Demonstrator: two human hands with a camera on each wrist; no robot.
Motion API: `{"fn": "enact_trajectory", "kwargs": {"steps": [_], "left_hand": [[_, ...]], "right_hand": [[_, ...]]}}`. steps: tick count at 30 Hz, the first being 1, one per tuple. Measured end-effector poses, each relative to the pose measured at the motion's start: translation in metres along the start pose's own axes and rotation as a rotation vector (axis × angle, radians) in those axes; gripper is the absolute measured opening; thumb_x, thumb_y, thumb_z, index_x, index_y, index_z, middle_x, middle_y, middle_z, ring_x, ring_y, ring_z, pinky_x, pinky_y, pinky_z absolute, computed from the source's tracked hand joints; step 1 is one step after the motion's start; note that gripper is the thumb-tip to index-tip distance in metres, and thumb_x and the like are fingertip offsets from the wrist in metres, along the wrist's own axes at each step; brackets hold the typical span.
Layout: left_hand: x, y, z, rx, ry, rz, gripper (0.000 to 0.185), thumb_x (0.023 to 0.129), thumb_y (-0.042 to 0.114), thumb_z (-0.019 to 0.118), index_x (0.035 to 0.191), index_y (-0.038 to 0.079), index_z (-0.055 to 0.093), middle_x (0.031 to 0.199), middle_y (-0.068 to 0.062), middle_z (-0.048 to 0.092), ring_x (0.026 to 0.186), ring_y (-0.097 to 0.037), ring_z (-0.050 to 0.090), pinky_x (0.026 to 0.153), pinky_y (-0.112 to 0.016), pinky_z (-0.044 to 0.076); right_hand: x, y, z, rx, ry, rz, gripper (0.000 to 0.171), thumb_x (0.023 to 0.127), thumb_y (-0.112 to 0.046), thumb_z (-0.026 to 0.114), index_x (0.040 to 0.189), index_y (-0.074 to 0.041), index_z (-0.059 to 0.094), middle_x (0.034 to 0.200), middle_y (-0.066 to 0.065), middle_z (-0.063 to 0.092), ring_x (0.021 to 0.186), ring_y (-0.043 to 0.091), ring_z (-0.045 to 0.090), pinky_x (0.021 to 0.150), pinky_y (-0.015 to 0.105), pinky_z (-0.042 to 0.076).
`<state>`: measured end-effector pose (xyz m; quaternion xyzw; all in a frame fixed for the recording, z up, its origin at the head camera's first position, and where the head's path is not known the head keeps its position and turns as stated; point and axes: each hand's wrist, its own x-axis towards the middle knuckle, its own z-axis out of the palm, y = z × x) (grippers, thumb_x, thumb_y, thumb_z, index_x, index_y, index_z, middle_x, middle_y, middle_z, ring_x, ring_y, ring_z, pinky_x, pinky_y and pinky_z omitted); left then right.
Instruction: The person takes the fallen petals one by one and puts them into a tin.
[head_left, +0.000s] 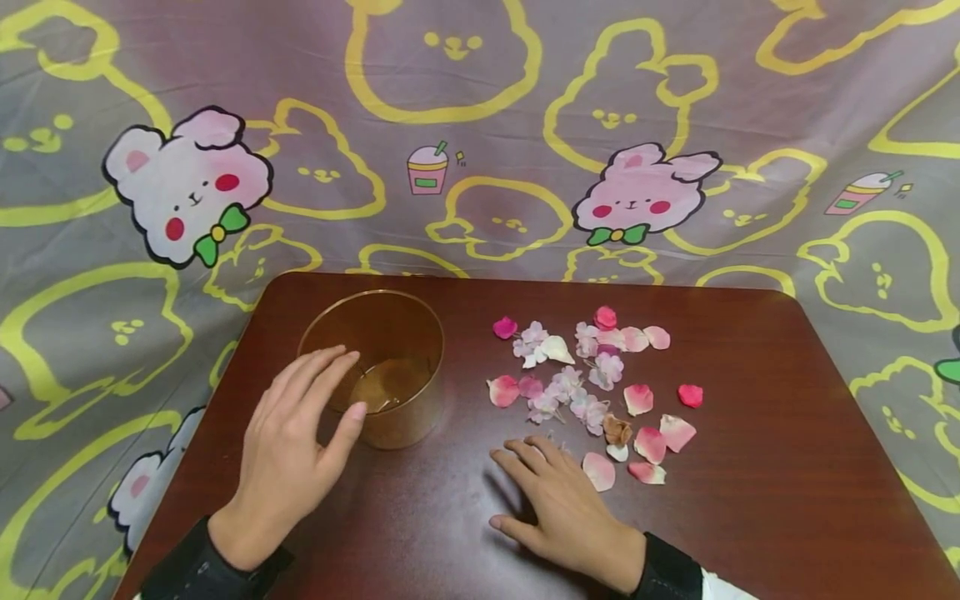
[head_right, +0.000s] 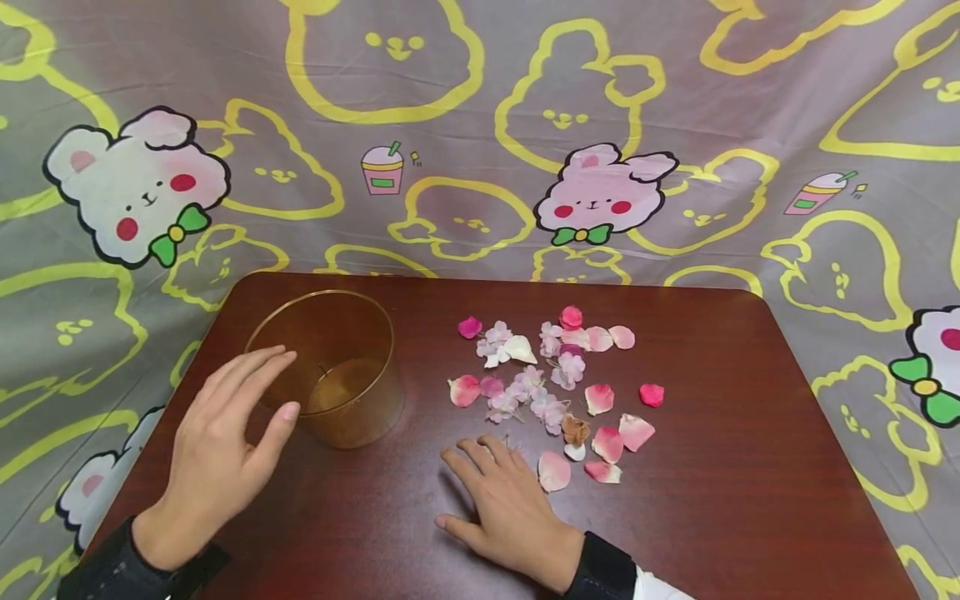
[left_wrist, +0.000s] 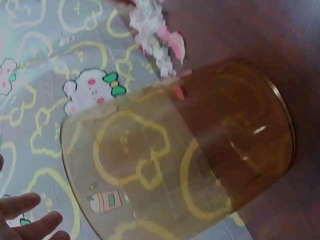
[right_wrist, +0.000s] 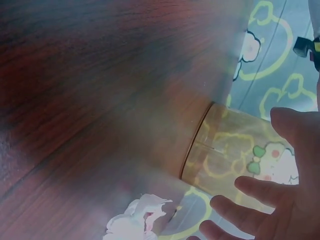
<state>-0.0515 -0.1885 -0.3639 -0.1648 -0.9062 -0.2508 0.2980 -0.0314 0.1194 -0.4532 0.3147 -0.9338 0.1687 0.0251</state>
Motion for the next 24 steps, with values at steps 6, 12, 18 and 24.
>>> {"fn": "enact_trajectory", "kwargs": {"steps": [6, 12, 18, 24], "left_hand": [[0.019, -0.011, -0.003, 0.04, -0.027, -0.069, 0.052, 0.091, 0.022, 0.069, 0.139, 0.007, 0.058, 0.14, -0.021, 0.057, 0.132, -0.041, 0.049, 0.102, -0.06, 0.039], [0.035, -0.023, -0.002, 0.107, -0.115, -0.15, 0.055, 0.094, 0.026, 0.068, 0.143, 0.007, 0.052, 0.145, -0.024, 0.05, 0.135, -0.046, 0.044, 0.101, -0.065, 0.038], [0.052, -0.037, 0.003, 0.143, -0.217, -0.209, 0.061, 0.097, 0.033, 0.065, 0.147, 0.003, 0.046, 0.145, -0.028, 0.047, 0.135, -0.05, 0.042, 0.1, -0.068, 0.037], [0.067, -0.051, 0.009, 0.127, -0.357, -0.305, 0.065, 0.1, 0.036, 0.059, 0.15, 0.0, 0.039, 0.146, -0.032, 0.046, 0.133, -0.054, 0.043, 0.099, -0.07, 0.038]], "right_hand": [[0.002, 0.0, 0.0, -0.004, -0.012, -0.007, 0.07, 0.086, -0.059, 0.071, 0.143, -0.021, 0.055, 0.14, 0.003, 0.059, 0.132, 0.026, 0.051, 0.102, 0.055, 0.047], [0.006, 0.001, -0.002, 0.005, -0.02, -0.019, 0.07, 0.087, -0.059, 0.071, 0.144, -0.021, 0.054, 0.14, 0.003, 0.059, 0.133, 0.025, 0.05, 0.101, 0.052, 0.048], [0.008, 0.001, -0.002, 0.001, -0.032, -0.017, 0.07, 0.087, -0.059, 0.07, 0.144, -0.021, 0.055, 0.141, 0.003, 0.059, 0.134, 0.027, 0.051, 0.102, 0.05, 0.048], [0.011, 0.002, -0.002, -0.011, -0.024, -0.027, 0.069, 0.087, -0.059, 0.07, 0.143, -0.021, 0.055, 0.14, 0.002, 0.059, 0.135, 0.028, 0.051, 0.103, 0.05, 0.048]]}}
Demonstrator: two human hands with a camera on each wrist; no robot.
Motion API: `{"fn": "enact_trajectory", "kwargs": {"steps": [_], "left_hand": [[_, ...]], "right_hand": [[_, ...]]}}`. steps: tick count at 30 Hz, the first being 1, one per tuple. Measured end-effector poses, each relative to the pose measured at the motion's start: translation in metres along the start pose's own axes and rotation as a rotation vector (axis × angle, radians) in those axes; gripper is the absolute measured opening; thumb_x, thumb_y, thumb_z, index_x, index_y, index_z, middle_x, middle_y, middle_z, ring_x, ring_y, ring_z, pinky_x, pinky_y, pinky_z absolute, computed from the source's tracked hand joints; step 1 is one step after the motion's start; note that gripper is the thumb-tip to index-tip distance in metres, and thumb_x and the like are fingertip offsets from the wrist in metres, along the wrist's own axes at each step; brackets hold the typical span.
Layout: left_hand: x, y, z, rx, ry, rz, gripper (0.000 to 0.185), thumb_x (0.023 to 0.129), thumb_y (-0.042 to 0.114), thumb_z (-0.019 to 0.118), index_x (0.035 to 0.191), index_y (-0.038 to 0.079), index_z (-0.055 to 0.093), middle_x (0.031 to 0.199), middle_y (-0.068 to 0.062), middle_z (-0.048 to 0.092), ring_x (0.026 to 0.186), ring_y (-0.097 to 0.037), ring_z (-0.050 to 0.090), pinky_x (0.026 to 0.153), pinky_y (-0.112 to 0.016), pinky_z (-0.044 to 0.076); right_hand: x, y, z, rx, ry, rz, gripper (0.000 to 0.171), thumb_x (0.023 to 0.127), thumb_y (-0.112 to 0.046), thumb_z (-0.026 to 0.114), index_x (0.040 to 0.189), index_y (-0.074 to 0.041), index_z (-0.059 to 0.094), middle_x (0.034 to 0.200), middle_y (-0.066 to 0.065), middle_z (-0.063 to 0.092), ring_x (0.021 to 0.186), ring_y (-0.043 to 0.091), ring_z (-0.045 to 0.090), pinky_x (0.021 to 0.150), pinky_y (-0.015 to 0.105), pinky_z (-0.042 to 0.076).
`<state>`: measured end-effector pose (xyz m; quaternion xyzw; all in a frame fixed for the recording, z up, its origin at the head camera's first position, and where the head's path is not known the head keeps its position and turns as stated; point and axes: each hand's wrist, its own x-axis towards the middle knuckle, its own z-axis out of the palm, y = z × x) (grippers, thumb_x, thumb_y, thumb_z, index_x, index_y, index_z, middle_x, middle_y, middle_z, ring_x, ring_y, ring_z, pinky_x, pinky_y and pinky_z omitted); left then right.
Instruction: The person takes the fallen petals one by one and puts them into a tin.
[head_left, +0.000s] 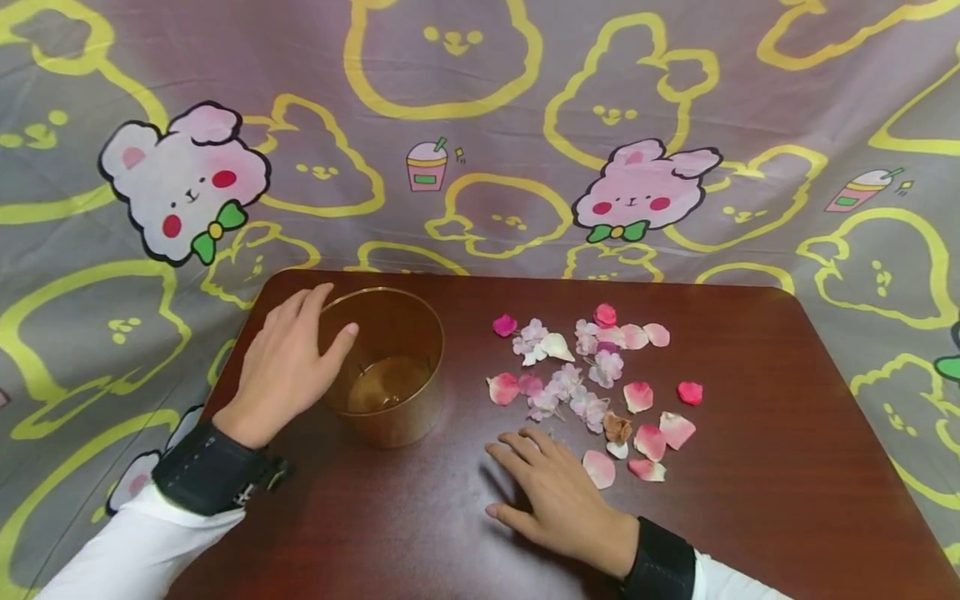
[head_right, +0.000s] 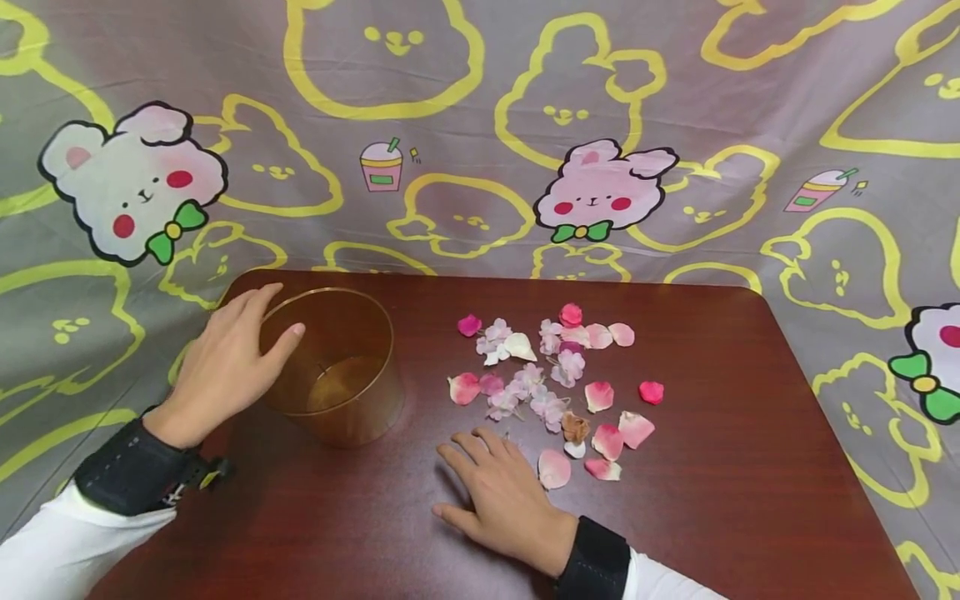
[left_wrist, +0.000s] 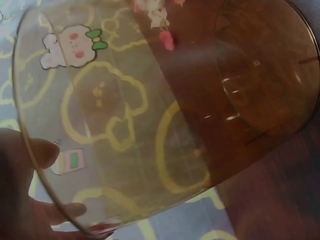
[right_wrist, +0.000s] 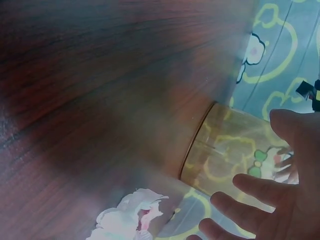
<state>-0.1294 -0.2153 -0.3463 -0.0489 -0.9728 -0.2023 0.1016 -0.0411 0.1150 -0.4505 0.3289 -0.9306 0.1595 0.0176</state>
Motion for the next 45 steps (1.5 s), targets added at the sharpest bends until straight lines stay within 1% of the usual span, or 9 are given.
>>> {"fn": "enact_trajectory", "kwargs": {"steps": [7, 11, 17, 21, 25, 30, 34, 41, 45], "left_hand": [[0.017, -0.007, 0.004, -0.051, -0.179, -0.128, 0.063, 0.104, 0.039, 0.047, 0.154, 0.002, 0.033, 0.149, -0.03, 0.046, 0.129, -0.053, 0.05, 0.093, -0.068, 0.043], [0.021, -0.012, 0.009, -0.07, -0.215, -0.169, 0.057, 0.106, 0.036, 0.042, 0.153, 0.004, 0.035, 0.149, -0.028, 0.049, 0.123, -0.054, 0.055, 0.089, -0.066, 0.045], [0.021, -0.016, 0.013, -0.084, -0.169, -0.19, 0.046, 0.108, 0.03, 0.035, 0.147, 0.007, 0.045, 0.137, -0.028, 0.059, 0.111, -0.054, 0.061, 0.08, -0.064, 0.046], [0.02, -0.017, 0.015, -0.06, -0.138, -0.2, 0.042, 0.11, 0.027, 0.029, 0.142, 0.01, 0.049, 0.122, -0.024, 0.067, 0.101, -0.053, 0.065, 0.071, -0.059, 0.046], [0.019, -0.018, 0.015, -0.032, -0.114, -0.209, 0.039, 0.11, 0.025, 0.028, 0.137, 0.012, 0.053, 0.112, -0.024, 0.07, 0.092, -0.052, 0.066, 0.064, -0.054, 0.046], [0.018, -0.018, 0.016, -0.016, -0.086, -0.207, 0.036, 0.109, 0.024, 0.028, 0.13, 0.011, 0.056, 0.108, -0.024, 0.07, 0.09, -0.053, 0.067, 0.063, -0.056, 0.046], [0.019, -0.016, 0.017, -0.028, -0.077, -0.214, 0.035, 0.109, 0.023, 0.029, 0.126, 0.01, 0.057, 0.103, -0.02, 0.072, 0.088, -0.049, 0.068, 0.06, -0.052, 0.045], [0.019, -0.011, 0.019, -0.045, -0.077, -0.239, 0.036, 0.109, 0.023, 0.029, 0.128, 0.011, 0.059, 0.105, -0.017, 0.074, 0.093, -0.047, 0.069, 0.064, -0.053, 0.046], [0.018, -0.011, 0.019, -0.047, -0.078, -0.248, 0.037, 0.11, 0.023, 0.029, 0.128, 0.01, 0.058, 0.107, -0.016, 0.074, 0.096, -0.048, 0.069, 0.066, -0.054, 0.046]], "right_hand": [[0.002, 0.001, 0.002, -0.01, 0.002, -0.001, 0.068, 0.087, -0.058, 0.071, 0.142, -0.02, 0.056, 0.139, 0.002, 0.06, 0.133, 0.028, 0.052, 0.103, 0.05, 0.048], [0.003, 0.002, 0.002, -0.01, 0.003, -0.007, 0.068, 0.087, -0.058, 0.071, 0.141, -0.02, 0.056, 0.138, 0.002, 0.06, 0.133, 0.028, 0.052, 0.103, 0.049, 0.047], [0.003, 0.003, 0.001, -0.002, -0.016, 0.002, 0.068, 0.088, -0.058, 0.07, 0.141, -0.02, 0.056, 0.139, 0.002, 0.06, 0.134, 0.029, 0.052, 0.106, 0.05, 0.046], [0.003, 0.004, 0.001, 0.013, -0.033, 0.016, 0.068, 0.088, -0.058, 0.069, 0.143, -0.02, 0.055, 0.141, 0.004, 0.059, 0.137, 0.031, 0.051, 0.107, 0.053, 0.045], [0.003, 0.006, 0.001, 0.014, -0.038, 0.022, 0.068, 0.089, -0.058, 0.068, 0.143, -0.02, 0.055, 0.142, 0.004, 0.059, 0.138, 0.032, 0.05, 0.107, 0.053, 0.044], [0.002, 0.008, 0.001, 0.023, -0.021, 0.028, 0.068, 0.088, -0.057, 0.07, 0.142, -0.018, 0.056, 0.142, 0.005, 0.06, 0.135, 0.032, 0.052, 0.106, 0.053, 0.046], [0.001, 0.013, 0.002, 0.023, 0.012, 0.025, 0.066, 0.087, -0.055, 0.072, 0.14, -0.018, 0.057, 0.139, 0.005, 0.061, 0.131, 0.029, 0.054, 0.104, 0.05, 0.047], [-0.002, 0.025, -0.002, 0.017, 0.011, 0.059, 0.065, 0.086, -0.054, 0.074, 0.138, -0.017, 0.06, 0.138, 0.006, 0.062, 0.13, 0.026, 0.055, 0.107, 0.047, 0.047], [-0.003, 0.036, -0.006, 0.007, 0.061, 0.076, 0.063, 0.085, -0.051, 0.076, 0.135, -0.015, 0.063, 0.134, 0.006, 0.065, 0.127, 0.026, 0.058, 0.105, 0.048, 0.048]]}}
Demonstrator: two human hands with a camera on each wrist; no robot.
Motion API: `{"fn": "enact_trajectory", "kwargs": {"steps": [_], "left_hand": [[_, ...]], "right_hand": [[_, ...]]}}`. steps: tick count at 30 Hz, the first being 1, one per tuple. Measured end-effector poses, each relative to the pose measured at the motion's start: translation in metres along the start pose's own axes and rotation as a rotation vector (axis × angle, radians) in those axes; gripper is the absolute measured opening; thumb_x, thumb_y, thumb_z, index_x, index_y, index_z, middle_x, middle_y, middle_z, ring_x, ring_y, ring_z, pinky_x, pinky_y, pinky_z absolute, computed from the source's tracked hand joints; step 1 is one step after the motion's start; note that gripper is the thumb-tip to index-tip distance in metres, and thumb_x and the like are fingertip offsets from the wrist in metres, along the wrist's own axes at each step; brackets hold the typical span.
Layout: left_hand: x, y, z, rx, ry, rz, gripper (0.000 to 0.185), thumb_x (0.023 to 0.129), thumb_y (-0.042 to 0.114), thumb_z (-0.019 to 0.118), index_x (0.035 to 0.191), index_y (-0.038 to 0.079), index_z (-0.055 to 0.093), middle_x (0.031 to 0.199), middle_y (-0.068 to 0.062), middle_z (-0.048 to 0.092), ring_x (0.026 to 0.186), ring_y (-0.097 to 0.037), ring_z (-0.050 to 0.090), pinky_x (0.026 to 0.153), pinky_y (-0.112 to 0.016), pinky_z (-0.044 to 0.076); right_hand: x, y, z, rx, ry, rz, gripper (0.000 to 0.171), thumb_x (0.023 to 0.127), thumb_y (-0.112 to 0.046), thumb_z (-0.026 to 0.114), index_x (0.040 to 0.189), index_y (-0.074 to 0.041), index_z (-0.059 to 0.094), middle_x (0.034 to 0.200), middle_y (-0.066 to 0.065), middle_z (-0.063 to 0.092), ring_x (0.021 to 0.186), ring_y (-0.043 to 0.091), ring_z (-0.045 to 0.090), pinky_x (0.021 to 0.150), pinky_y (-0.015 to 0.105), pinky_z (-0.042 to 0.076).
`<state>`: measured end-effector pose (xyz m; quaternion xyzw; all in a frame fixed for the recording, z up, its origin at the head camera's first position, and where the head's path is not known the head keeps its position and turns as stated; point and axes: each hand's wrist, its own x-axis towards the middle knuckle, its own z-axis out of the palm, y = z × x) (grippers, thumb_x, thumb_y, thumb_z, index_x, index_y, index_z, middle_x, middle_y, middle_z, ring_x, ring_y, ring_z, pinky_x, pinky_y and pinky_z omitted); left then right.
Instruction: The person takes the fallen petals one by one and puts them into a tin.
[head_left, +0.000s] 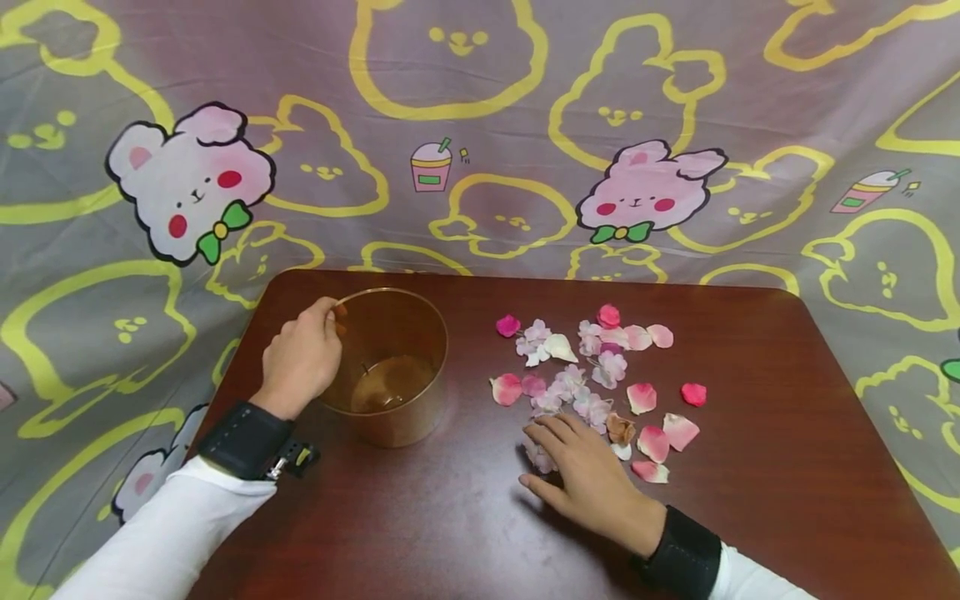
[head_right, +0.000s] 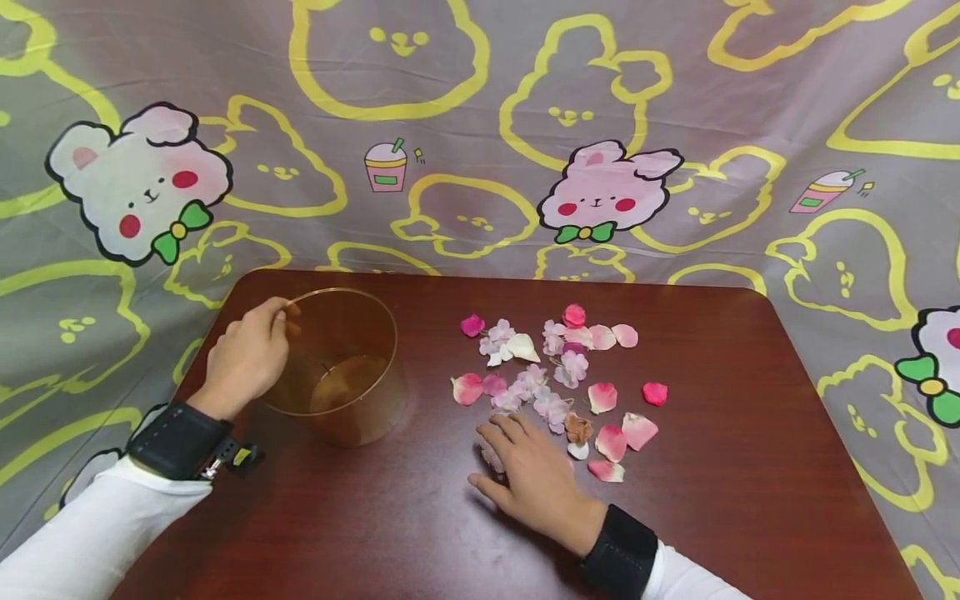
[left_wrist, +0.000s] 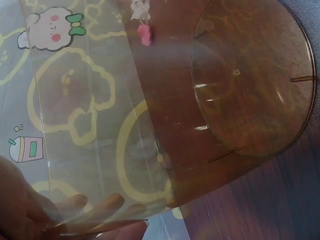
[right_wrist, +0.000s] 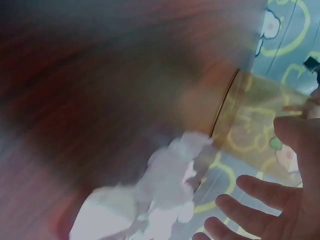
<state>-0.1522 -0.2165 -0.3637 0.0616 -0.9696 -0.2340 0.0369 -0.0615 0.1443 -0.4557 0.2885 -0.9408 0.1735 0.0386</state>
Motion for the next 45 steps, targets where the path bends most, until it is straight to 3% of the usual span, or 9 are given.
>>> {"fn": "enact_trajectory", "kwargs": {"steps": [5, 14, 21, 24, 32, 39, 42, 45], "left_hand": [[-0.001, 0.0, 0.001, 0.002, 0.002, -0.002, 0.037, 0.11, 0.023, 0.028, 0.127, 0.011, 0.058, 0.107, -0.015, 0.075, 0.096, -0.048, 0.069, 0.066, -0.054, 0.046], [0.0, 0.0, 0.001, 0.011, 0.01, 0.001, 0.037, 0.109, 0.024, 0.029, 0.127, 0.011, 0.059, 0.104, -0.022, 0.071, 0.095, -0.054, 0.067, 0.066, -0.058, 0.046], [0.0, 0.0, 0.0, 0.013, -0.006, -0.006, 0.037, 0.11, 0.025, 0.028, 0.127, 0.012, 0.058, 0.106, -0.023, 0.071, 0.098, -0.055, 0.066, 0.067, -0.058, 0.046], [0.001, 0.0, 0.0, 0.014, -0.004, -0.007, 0.037, 0.11, 0.025, 0.028, 0.127, 0.011, 0.058, 0.107, -0.025, 0.07, 0.098, -0.056, 0.066, 0.067, -0.059, 0.046], [0.001, 0.0, 0.0, 0.015, -0.008, -0.015, 0.038, 0.11, 0.025, 0.028, 0.128, 0.011, 0.058, 0.106, -0.023, 0.071, 0.097, -0.054, 0.066, 0.066, -0.057, 0.046], [0.001, 0.0, 0.0, 0.013, -0.01, -0.019, 0.038, 0.11, 0.025, 0.028, 0.129, 0.011, 0.058, 0.107, -0.024, 0.071, 0.097, -0.055, 0.066, 0.066, -0.058, 0.046], [0.001, 0.0, 0.0, 0.014, -0.01, -0.023, 0.039, 0.11, 0.026, 0.028, 0.13, 0.012, 0.058, 0.108, -0.024, 0.071, 0.098, -0.055, 0.066, 0.067, -0.058, 0.045], [0.001, -0.001, 0.0, 0.016, -0.01, -0.026, 0.039, 0.11, 0.026, 0.028, 0.13, 0.012, 0.058, 0.109, -0.025, 0.071, 0.099, -0.055, 0.066, 0.068, -0.059, 0.045]], "right_hand": [[-0.002, 0.018, -0.006, -0.049, 0.065, 0.032, 0.059, 0.085, -0.046, 0.077, 0.13, -0.01, 0.066, 0.128, 0.008, 0.067, 0.121, 0.028, 0.062, 0.101, 0.047, 0.051], [-0.008, 0.051, -0.022, -0.035, 0.085, 0.144, 0.053, 0.084, -0.038, 0.08, 0.124, -0.004, 0.068, 0.122, 0.013, 0.07, 0.115, 0.031, 0.065, 0.099, 0.049, 0.052], [-0.017, 0.075, -0.032, -0.031, 0.095, 0.228, 0.05, 0.083, -0.032, 0.083, 0.122, -0.004, 0.068, 0.105, 0.011, 0.072, 0.092, 0.025, 0.064, 0.082, 0.045, 0.057], [-0.022, 0.086, -0.039, -0.062, 0.094, 0.258, 0.051, 0.084, -0.032, 0.081, 0.122, -0.001, 0.067, 0.107, 0.015, 0.072, 0.094, 0.029, 0.065, 0.08, 0.046, 0.058], [-0.033, 0.116, -0.054, -0.054, 0.005, 0.394, 0.046, 0.09, -0.024, 0.076, 0.126, 0.003, 0.064, 0.11, 0.021, 0.072, 0.093, 0.035, 0.069, 0.079, 0.052, 0.058], [-0.043, 0.132, -0.057, -0.002, -0.03, 0.445, 0.038, 0.089, -0.012, 0.074, 0.123, 0.004, 0.064, 0.108, 0.022, 0.073, 0.094, 0.039, 0.07, 0.08, 0.055, 0.057], [-0.047, 0.138, -0.056, 0.01, -0.06, 0.47, 0.032, 0.089, -0.012, 0.075, 0.116, 0.003, 0.066, 0.092, 0.016, 0.073, 0.078, 0.03, 0.067, 0.068, 0.047, 0.057], [-0.049, 0.142, -0.055, 0.02, -0.116, 0.501, 0.024, 0.091, -0.014, 0.073, 0.109, 0.001, 0.066, 0.076, 0.007, 0.065, 0.066, 0.02, 0.057, 0.056, 0.035, 0.048]]}}
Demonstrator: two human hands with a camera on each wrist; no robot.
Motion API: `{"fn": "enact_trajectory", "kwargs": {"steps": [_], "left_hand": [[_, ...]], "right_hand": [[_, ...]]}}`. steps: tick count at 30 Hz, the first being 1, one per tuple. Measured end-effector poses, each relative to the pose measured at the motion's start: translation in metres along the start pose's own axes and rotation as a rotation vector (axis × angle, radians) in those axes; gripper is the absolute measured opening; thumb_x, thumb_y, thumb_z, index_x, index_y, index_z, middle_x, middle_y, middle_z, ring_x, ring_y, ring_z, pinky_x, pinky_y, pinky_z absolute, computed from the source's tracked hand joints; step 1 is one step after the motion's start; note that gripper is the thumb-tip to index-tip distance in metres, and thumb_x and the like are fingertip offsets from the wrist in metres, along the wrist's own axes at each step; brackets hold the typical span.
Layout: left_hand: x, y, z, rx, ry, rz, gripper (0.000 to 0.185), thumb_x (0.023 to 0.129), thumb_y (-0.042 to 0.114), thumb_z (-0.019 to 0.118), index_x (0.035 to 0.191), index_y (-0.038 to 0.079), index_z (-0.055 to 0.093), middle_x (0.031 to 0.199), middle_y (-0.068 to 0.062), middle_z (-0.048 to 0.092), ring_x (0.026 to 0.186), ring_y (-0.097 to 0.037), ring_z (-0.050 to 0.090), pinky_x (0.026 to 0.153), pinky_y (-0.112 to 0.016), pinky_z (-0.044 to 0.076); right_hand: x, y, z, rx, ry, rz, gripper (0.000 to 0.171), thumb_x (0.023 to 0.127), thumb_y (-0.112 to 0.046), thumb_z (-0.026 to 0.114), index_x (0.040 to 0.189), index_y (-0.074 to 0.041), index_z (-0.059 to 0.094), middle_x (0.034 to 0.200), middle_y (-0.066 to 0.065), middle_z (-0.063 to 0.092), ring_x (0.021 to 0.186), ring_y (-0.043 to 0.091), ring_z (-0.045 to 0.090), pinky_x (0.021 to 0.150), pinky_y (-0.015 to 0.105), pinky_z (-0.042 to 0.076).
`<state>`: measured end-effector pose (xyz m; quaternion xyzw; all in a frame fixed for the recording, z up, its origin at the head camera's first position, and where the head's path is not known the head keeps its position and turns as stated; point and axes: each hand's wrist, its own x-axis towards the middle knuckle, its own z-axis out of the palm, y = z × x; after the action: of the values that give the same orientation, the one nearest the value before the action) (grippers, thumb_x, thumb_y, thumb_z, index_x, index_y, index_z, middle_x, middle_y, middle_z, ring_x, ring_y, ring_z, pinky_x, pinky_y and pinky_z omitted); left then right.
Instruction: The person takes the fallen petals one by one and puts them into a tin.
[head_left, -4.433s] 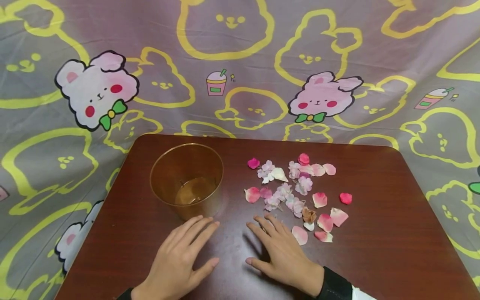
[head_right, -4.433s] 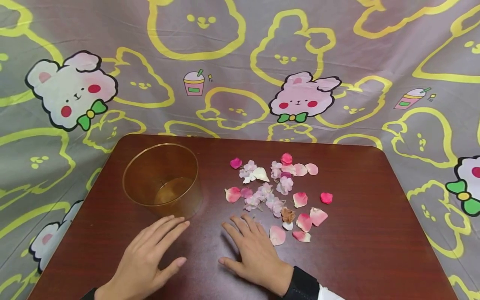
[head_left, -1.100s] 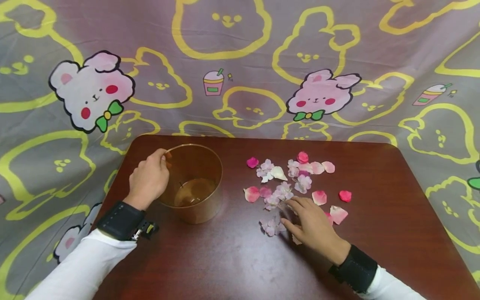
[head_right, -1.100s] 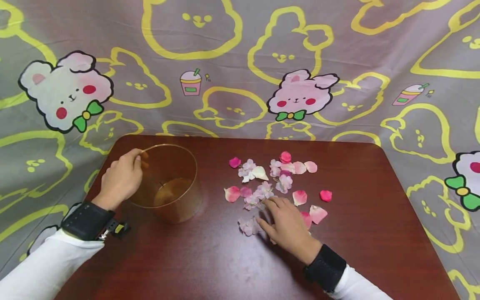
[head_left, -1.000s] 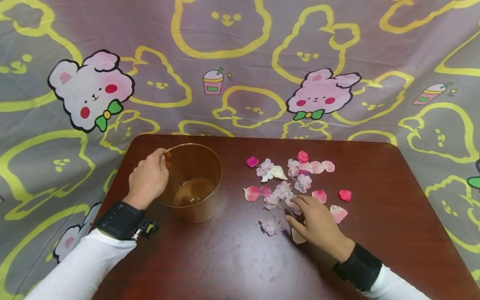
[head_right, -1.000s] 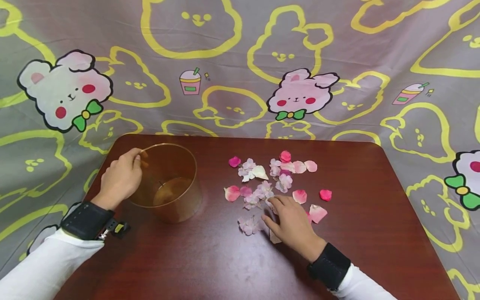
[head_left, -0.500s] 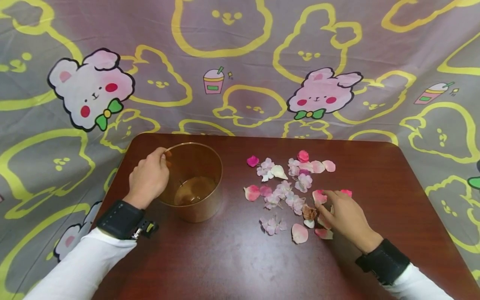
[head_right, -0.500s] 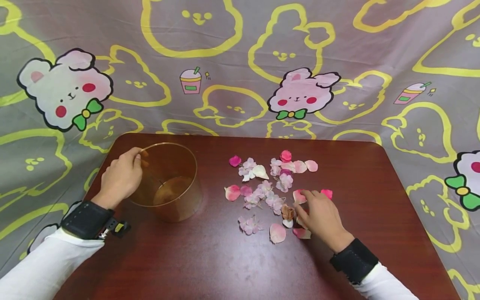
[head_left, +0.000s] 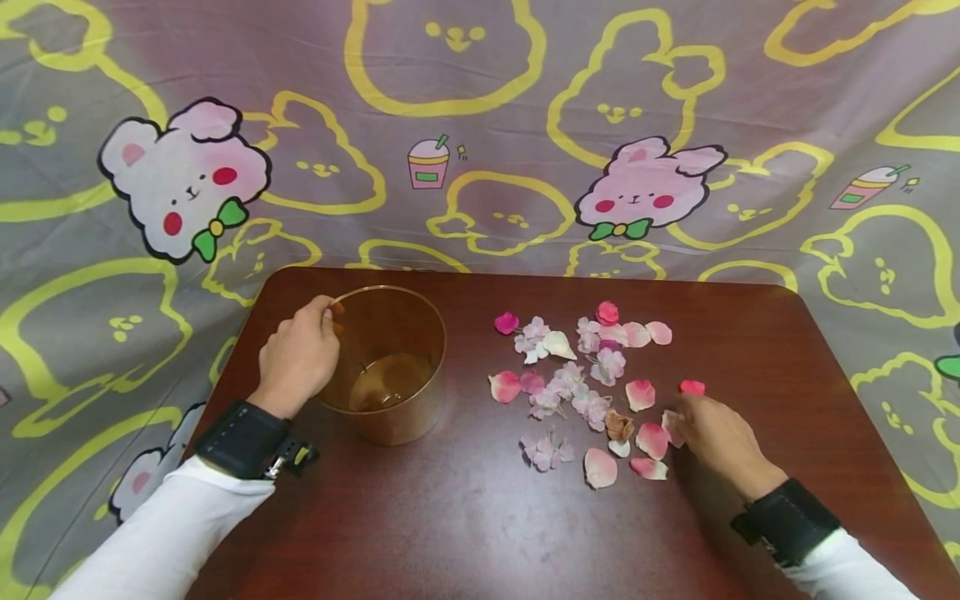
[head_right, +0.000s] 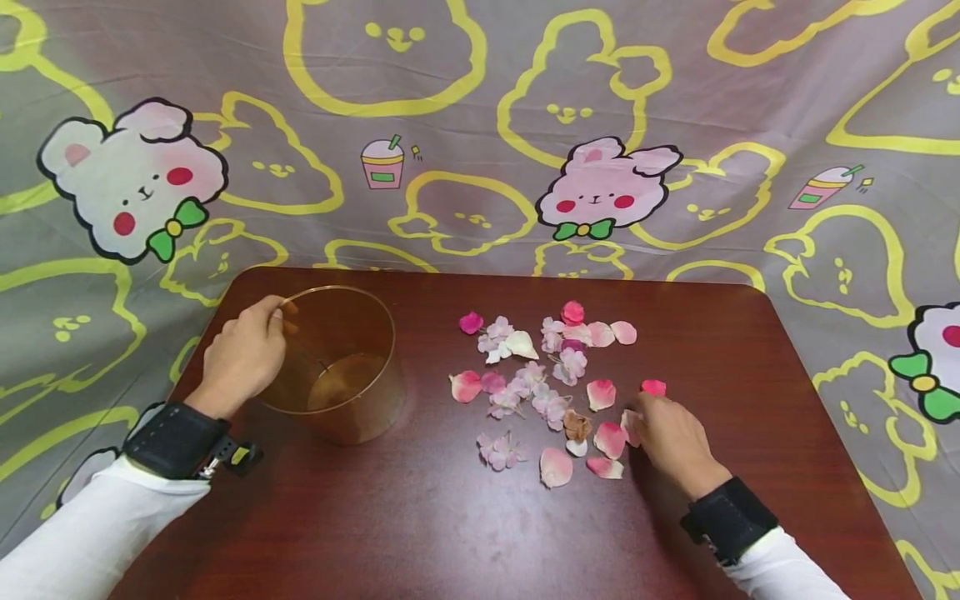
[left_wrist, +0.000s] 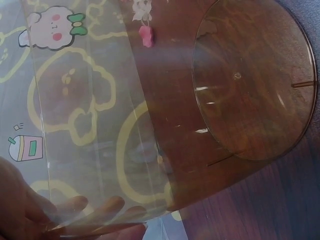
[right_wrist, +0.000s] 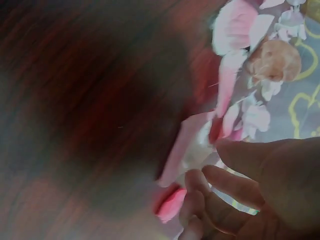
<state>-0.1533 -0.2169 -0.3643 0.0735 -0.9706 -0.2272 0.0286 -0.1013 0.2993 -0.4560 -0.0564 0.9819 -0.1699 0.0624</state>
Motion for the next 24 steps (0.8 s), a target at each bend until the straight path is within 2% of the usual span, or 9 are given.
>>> {"fn": "enact_trajectory", "kwargs": {"steps": [3, 8, 14, 20, 24], "left_hand": [[0.0, 0.0, 0.0, -0.002, 0.003, 0.0, 0.038, 0.11, 0.026, 0.028, 0.13, 0.012, 0.058, 0.108, -0.025, 0.071, 0.098, -0.055, 0.066, 0.067, -0.059, 0.045], [-0.001, 0.0, -0.001, -0.003, -0.001, 0.002, 0.039, 0.11, 0.026, 0.028, 0.131, 0.011, 0.057, 0.109, -0.026, 0.071, 0.097, -0.055, 0.066, 0.066, -0.058, 0.046], [-0.001, 0.0, -0.002, 0.001, -0.003, -0.001, 0.039, 0.11, 0.026, 0.028, 0.133, 0.011, 0.056, 0.112, -0.027, 0.07, 0.099, -0.055, 0.066, 0.068, -0.059, 0.046], [0.0, 0.0, -0.001, -0.004, -0.001, 0.0, 0.039, 0.11, 0.026, 0.027, 0.13, 0.011, 0.057, 0.109, -0.024, 0.071, 0.099, -0.054, 0.066, 0.069, -0.059, 0.046], [0.0, 0.0, -0.001, -0.003, -0.013, -0.004, 0.04, 0.11, 0.026, 0.027, 0.132, 0.011, 0.057, 0.11, -0.023, 0.071, 0.099, -0.053, 0.066, 0.069, -0.058, 0.046]], "right_hand": [[0.0, 0.004, 0.002, -0.009, -0.041, 0.021, 0.021, 0.092, -0.015, 0.072, 0.106, 0.0, 0.066, 0.072, 0.003, 0.059, 0.065, 0.018, 0.051, 0.055, 0.031, 0.041], [0.001, 0.01, 0.004, 0.001, -0.07, 0.033, 0.025, 0.092, -0.012, 0.071, 0.111, 0.001, 0.064, 0.078, 0.006, 0.063, 0.067, 0.019, 0.053, 0.057, 0.033, 0.042], [0.003, 0.011, 0.003, -0.007, -0.079, 0.037, 0.02, 0.091, -0.014, 0.072, 0.104, -0.001, 0.064, 0.073, 0.004, 0.057, 0.065, 0.018, 0.05, 0.056, 0.032, 0.039], [0.003, 0.012, 0.0, -0.014, -0.092, 0.055, 0.023, 0.092, -0.018, 0.072, 0.104, 0.0, 0.065, 0.068, 0.003, 0.05, 0.062, 0.018, 0.047, 0.054, 0.032, 0.037], [0.001, 0.013, -0.003, -0.026, -0.071, 0.062, 0.021, 0.093, -0.017, 0.072, 0.103, 0.0, 0.066, 0.068, 0.003, 0.05, 0.062, 0.018, 0.047, 0.054, 0.032, 0.036]]}}
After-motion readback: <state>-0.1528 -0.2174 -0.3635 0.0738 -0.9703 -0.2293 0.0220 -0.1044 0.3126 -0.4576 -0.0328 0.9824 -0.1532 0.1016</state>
